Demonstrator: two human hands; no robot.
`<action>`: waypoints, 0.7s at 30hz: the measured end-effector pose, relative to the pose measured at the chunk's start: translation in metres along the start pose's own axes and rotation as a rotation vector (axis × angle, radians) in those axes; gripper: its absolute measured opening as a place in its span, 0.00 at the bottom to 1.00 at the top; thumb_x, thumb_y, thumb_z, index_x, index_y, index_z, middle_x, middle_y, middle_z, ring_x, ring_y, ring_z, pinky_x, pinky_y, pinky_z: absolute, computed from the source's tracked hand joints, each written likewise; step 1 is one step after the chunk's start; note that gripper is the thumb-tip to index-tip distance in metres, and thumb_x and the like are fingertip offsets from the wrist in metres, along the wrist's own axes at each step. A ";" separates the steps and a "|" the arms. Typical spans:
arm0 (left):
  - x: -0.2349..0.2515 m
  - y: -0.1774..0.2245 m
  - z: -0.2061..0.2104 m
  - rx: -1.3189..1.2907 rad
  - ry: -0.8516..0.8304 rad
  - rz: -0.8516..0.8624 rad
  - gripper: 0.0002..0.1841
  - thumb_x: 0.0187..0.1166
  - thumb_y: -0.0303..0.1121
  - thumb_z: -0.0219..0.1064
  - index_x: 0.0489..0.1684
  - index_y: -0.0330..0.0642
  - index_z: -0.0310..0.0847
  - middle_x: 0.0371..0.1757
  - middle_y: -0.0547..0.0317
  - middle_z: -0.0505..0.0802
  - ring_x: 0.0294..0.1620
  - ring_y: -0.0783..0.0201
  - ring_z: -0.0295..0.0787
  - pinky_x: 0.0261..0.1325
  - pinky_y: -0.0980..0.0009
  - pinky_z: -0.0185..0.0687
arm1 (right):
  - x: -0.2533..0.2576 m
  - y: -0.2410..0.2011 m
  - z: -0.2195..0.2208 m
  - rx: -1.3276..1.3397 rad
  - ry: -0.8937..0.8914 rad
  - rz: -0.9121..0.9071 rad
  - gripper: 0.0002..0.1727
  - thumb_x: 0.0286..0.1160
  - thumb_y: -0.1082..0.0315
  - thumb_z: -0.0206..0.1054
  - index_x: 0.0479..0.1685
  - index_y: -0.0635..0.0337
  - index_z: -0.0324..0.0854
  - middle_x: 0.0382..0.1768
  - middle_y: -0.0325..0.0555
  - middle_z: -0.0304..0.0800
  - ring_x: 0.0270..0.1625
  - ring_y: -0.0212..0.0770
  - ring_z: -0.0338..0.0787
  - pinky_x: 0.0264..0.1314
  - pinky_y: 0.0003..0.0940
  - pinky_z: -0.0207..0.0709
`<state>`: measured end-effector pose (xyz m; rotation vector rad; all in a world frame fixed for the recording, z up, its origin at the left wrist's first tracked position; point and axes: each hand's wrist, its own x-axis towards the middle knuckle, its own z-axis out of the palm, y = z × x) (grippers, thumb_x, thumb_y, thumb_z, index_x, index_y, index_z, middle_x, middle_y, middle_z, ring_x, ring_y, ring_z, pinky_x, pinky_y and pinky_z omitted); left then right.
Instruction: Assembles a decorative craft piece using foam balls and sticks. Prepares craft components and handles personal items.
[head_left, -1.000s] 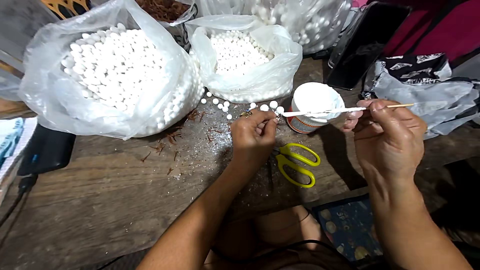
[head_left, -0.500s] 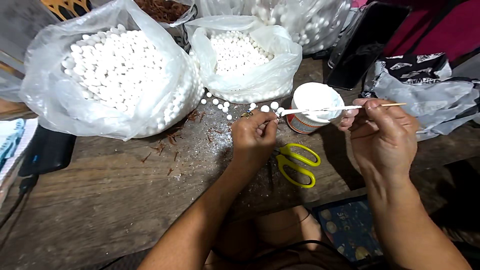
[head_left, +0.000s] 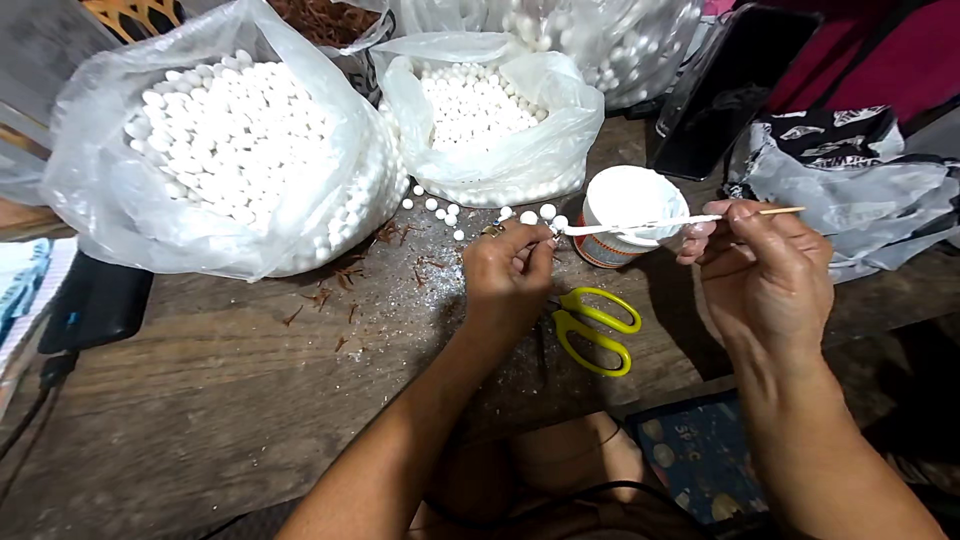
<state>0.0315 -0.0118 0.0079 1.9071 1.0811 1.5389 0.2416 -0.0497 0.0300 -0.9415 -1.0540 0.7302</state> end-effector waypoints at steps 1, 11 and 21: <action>0.000 0.001 0.000 0.000 -0.002 -0.001 0.05 0.70 0.19 0.68 0.32 0.29 0.91 0.27 0.56 0.90 0.25 0.82 0.78 0.34 0.88 0.74 | 0.000 0.000 0.000 -0.002 0.005 0.000 0.23 0.86 0.76 0.43 0.37 0.51 0.87 0.27 0.29 0.94 0.29 0.25 0.91 0.37 0.21 0.87; -0.001 0.001 0.001 0.043 0.004 0.032 0.05 0.69 0.19 0.68 0.32 0.29 0.91 0.24 0.56 0.87 0.22 0.81 0.75 0.29 0.88 0.70 | 0.001 0.000 0.002 0.019 0.015 0.010 0.22 0.87 0.75 0.44 0.37 0.52 0.87 0.28 0.30 0.94 0.29 0.25 0.92 0.38 0.21 0.88; -0.001 -0.002 0.001 0.043 -0.009 0.018 0.05 0.70 0.19 0.68 0.32 0.29 0.91 0.27 0.54 0.90 0.27 0.80 0.81 0.35 0.87 0.76 | 0.007 -0.008 -0.013 0.143 0.074 0.183 0.25 0.91 0.71 0.39 0.36 0.52 0.86 0.28 0.30 0.92 0.29 0.24 0.90 0.36 0.18 0.85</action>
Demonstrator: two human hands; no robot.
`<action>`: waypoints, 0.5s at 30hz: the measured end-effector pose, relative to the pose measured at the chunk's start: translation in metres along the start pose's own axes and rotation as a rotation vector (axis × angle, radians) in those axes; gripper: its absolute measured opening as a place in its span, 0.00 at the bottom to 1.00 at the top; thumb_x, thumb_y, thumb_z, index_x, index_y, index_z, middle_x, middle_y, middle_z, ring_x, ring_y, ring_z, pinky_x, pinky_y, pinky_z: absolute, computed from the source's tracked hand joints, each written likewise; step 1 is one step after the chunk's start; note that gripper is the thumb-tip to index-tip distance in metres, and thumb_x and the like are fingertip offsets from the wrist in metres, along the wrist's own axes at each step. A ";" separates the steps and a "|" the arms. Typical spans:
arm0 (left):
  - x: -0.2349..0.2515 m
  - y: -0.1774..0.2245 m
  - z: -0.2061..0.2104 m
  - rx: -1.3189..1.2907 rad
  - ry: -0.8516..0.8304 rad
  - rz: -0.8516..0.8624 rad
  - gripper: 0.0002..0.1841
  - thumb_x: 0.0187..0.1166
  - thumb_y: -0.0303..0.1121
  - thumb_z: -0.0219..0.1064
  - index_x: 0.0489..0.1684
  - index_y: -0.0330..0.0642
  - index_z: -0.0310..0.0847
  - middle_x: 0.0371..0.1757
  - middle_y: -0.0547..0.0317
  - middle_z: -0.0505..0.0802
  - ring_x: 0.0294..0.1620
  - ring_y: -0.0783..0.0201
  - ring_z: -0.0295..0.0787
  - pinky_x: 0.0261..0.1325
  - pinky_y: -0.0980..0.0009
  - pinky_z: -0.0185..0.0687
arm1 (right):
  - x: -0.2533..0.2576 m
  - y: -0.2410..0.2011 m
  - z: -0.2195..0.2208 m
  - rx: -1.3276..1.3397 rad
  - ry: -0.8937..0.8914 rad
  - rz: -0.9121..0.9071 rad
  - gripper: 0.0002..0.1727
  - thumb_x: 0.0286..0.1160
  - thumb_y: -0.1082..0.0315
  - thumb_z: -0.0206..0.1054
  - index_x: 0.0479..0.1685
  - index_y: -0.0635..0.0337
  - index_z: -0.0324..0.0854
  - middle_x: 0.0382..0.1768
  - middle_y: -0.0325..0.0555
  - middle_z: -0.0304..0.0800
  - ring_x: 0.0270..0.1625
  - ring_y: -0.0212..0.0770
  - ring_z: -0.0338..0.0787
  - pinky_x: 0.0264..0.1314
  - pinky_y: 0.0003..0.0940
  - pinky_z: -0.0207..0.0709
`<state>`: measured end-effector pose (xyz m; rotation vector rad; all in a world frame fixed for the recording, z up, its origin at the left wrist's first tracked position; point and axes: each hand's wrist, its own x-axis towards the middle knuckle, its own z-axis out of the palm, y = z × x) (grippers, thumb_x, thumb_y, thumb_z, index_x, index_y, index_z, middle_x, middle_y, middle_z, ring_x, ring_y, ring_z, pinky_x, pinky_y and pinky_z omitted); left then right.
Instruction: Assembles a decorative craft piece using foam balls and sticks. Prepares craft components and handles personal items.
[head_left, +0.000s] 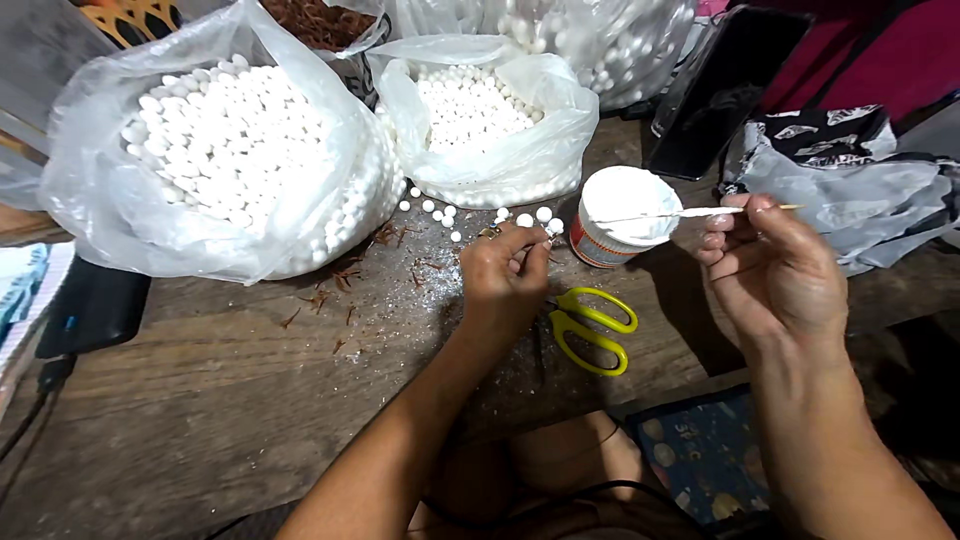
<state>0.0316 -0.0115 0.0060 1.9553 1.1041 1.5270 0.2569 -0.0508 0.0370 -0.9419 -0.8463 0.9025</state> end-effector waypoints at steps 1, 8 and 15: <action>0.000 -0.001 0.000 -0.002 0.000 -0.001 0.05 0.70 0.19 0.68 0.32 0.30 0.91 0.27 0.54 0.90 0.27 0.80 0.81 0.35 0.86 0.76 | 0.002 -0.002 -0.004 -0.019 0.018 -0.019 0.25 0.91 0.70 0.38 0.36 0.52 0.85 0.28 0.30 0.92 0.29 0.24 0.90 0.37 0.18 0.85; 0.010 -0.011 -0.026 -0.068 0.049 -0.030 0.04 0.75 0.20 0.68 0.38 0.29 0.89 0.31 0.59 0.90 0.26 0.85 0.78 0.33 0.89 0.76 | 0.014 0.001 -0.022 -0.407 -0.038 -0.429 0.18 0.90 0.70 0.45 0.44 0.51 0.85 0.35 0.23 0.95 0.34 0.24 0.93 0.42 0.23 0.89; 0.012 -0.026 -0.057 0.045 0.092 -0.050 0.04 0.75 0.21 0.69 0.38 0.31 0.90 0.33 0.60 0.90 0.28 0.86 0.79 0.34 0.89 0.75 | 0.017 -0.005 -0.017 -1.080 -0.098 -0.560 0.19 0.85 0.60 0.65 0.55 0.70 0.87 0.43 0.52 0.87 0.37 0.28 0.80 0.42 0.24 0.75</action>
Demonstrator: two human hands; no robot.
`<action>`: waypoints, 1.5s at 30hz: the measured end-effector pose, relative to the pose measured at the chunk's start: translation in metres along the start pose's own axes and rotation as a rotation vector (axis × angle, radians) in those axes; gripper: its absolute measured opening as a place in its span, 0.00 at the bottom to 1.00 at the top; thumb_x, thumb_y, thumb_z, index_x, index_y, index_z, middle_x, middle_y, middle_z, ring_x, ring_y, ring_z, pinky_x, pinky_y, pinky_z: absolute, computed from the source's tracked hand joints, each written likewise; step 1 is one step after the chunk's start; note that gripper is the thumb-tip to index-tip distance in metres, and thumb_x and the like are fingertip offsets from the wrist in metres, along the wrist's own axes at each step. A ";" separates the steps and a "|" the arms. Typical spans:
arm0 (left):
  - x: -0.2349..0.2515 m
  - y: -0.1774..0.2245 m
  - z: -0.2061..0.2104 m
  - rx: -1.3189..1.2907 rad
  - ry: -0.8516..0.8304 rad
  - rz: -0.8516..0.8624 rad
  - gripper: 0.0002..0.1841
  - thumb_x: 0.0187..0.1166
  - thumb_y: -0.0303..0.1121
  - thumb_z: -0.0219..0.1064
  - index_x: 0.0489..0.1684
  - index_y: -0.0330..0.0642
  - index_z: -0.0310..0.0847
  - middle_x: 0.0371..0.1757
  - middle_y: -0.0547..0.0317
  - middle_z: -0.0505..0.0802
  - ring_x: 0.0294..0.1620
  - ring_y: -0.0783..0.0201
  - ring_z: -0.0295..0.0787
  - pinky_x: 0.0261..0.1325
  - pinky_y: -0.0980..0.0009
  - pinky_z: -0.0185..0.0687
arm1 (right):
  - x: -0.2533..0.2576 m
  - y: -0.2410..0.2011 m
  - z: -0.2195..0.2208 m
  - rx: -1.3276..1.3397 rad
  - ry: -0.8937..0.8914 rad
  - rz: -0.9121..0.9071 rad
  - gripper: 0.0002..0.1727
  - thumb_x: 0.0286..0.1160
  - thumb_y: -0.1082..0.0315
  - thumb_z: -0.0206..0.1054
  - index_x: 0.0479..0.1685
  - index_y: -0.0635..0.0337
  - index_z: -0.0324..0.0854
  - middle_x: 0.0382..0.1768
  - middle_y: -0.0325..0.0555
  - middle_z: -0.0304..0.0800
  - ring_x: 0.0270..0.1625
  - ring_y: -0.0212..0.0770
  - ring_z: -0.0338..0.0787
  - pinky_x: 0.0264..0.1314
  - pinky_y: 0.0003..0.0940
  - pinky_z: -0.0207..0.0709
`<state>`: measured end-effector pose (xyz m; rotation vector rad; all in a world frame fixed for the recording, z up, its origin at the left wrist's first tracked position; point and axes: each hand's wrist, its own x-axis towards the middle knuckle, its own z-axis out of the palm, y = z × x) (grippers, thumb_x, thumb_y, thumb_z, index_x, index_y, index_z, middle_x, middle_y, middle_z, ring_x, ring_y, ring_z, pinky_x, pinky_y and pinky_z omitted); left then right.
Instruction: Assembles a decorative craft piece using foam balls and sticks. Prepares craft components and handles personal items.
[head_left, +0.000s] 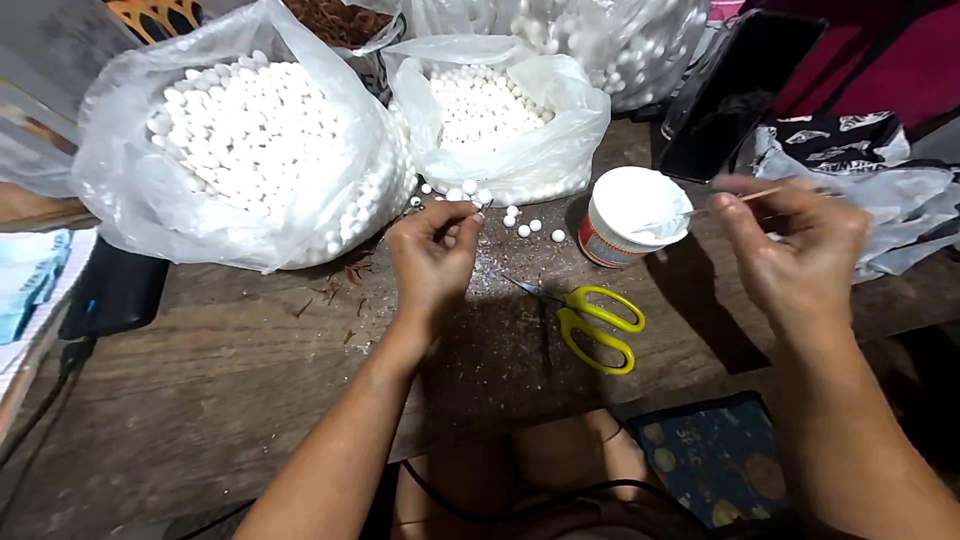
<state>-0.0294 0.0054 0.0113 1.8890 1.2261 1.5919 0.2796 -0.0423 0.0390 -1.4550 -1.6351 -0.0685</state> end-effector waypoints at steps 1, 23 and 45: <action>-0.001 -0.004 -0.004 0.017 0.003 0.004 0.04 0.75 0.22 0.69 0.38 0.31 0.90 0.34 0.59 0.91 0.28 0.86 0.79 0.35 0.89 0.76 | -0.001 -0.004 -0.005 -0.050 0.055 -0.059 0.22 0.84 0.60 0.65 0.63 0.74 0.84 0.45 0.61 0.84 0.39 0.37 0.80 0.43 0.31 0.74; 0.006 -0.009 -0.021 0.086 0.100 -0.046 0.06 0.74 0.21 0.68 0.37 0.29 0.91 0.34 0.54 0.92 0.29 0.84 0.79 0.37 0.88 0.74 | 0.054 -0.084 0.127 -0.176 -0.552 -0.167 0.09 0.75 0.81 0.62 0.40 0.73 0.90 0.37 0.67 0.92 0.46 0.68 0.92 0.52 0.63 0.78; -0.002 -0.014 -0.010 0.108 0.077 0.057 0.06 0.69 0.20 0.67 0.33 0.30 0.92 0.27 0.53 0.91 0.26 0.81 0.79 0.34 0.85 0.73 | 0.040 -0.082 0.124 0.596 -0.555 0.037 0.09 0.68 0.79 0.71 0.46 0.68 0.89 0.43 0.42 0.89 0.36 0.26 0.91 0.44 0.21 0.89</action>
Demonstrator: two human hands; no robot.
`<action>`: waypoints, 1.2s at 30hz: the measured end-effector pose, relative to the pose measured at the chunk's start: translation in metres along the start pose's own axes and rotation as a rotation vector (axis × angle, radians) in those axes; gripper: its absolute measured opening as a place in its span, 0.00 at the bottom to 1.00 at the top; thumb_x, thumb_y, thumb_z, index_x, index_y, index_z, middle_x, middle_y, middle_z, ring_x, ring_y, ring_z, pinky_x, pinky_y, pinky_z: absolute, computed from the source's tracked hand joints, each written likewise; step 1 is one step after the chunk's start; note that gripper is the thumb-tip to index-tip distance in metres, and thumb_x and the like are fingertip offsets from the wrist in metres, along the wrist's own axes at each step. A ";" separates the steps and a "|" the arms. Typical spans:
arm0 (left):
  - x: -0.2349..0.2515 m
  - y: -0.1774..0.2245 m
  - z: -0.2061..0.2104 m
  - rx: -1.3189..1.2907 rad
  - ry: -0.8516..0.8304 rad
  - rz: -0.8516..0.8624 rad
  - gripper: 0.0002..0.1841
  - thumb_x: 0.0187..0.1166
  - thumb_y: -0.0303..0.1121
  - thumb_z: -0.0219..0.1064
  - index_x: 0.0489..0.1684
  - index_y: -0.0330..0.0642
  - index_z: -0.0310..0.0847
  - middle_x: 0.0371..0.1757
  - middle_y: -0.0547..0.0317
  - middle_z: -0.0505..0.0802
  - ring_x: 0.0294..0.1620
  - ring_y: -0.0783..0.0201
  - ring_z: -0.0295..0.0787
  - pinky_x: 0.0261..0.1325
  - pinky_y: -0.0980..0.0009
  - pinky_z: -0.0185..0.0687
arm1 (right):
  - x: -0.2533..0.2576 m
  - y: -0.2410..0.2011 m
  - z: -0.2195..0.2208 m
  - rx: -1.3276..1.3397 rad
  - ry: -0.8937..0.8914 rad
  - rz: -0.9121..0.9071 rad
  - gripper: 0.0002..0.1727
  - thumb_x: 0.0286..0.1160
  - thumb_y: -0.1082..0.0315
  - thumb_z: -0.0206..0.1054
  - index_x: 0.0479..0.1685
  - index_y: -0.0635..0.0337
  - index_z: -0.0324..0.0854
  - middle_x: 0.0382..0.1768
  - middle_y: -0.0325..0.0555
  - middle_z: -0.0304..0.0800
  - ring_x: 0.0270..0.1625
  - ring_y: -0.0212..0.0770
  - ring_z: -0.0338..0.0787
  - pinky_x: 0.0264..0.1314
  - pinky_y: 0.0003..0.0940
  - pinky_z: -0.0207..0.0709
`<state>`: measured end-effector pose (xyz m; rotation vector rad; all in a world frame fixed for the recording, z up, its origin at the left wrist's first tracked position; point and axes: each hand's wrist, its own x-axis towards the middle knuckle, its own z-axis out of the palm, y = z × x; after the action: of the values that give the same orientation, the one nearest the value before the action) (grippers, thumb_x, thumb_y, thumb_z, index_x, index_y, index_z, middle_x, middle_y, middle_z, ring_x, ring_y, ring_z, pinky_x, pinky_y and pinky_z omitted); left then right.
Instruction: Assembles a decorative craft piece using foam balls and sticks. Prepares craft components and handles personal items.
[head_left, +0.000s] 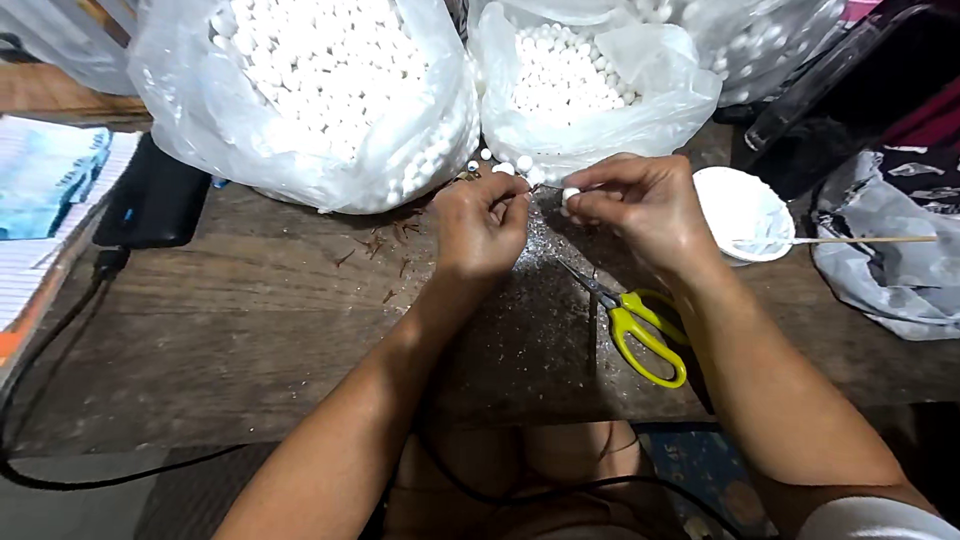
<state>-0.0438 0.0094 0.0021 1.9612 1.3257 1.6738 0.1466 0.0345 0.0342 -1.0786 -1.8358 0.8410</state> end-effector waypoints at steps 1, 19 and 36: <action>-0.001 0.000 0.001 -0.002 0.000 0.011 0.06 0.69 0.20 0.67 0.32 0.30 0.92 0.27 0.52 0.91 0.25 0.81 0.79 0.33 0.86 0.73 | -0.001 -0.003 0.002 0.146 0.026 0.031 0.11 0.68 0.82 0.70 0.49 0.69 0.89 0.44 0.40 0.92 0.37 0.26 0.93 0.45 0.21 0.91; -0.004 0.004 0.003 0.083 -0.008 0.093 0.07 0.69 0.21 0.67 0.31 0.31 0.93 0.25 0.49 0.91 0.26 0.72 0.81 0.34 0.80 0.73 | 0.000 0.003 0.011 0.518 0.052 0.141 0.15 0.65 0.88 0.67 0.45 0.62 0.90 0.36 0.35 0.96 0.36 0.27 0.93 0.44 0.23 0.89; -0.007 0.006 0.003 0.184 -0.025 0.122 0.08 0.68 0.23 0.66 0.30 0.33 0.93 0.22 0.49 0.90 0.24 0.64 0.83 0.31 0.71 0.74 | -0.002 0.006 0.014 0.442 0.033 -0.011 0.15 0.64 0.87 0.70 0.45 0.63 0.91 0.40 0.34 0.97 0.41 0.26 0.94 0.50 0.23 0.90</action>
<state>-0.0375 0.0020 0.0007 2.2002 1.4225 1.6248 0.1369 0.0332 0.0230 -0.7929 -1.5269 1.1486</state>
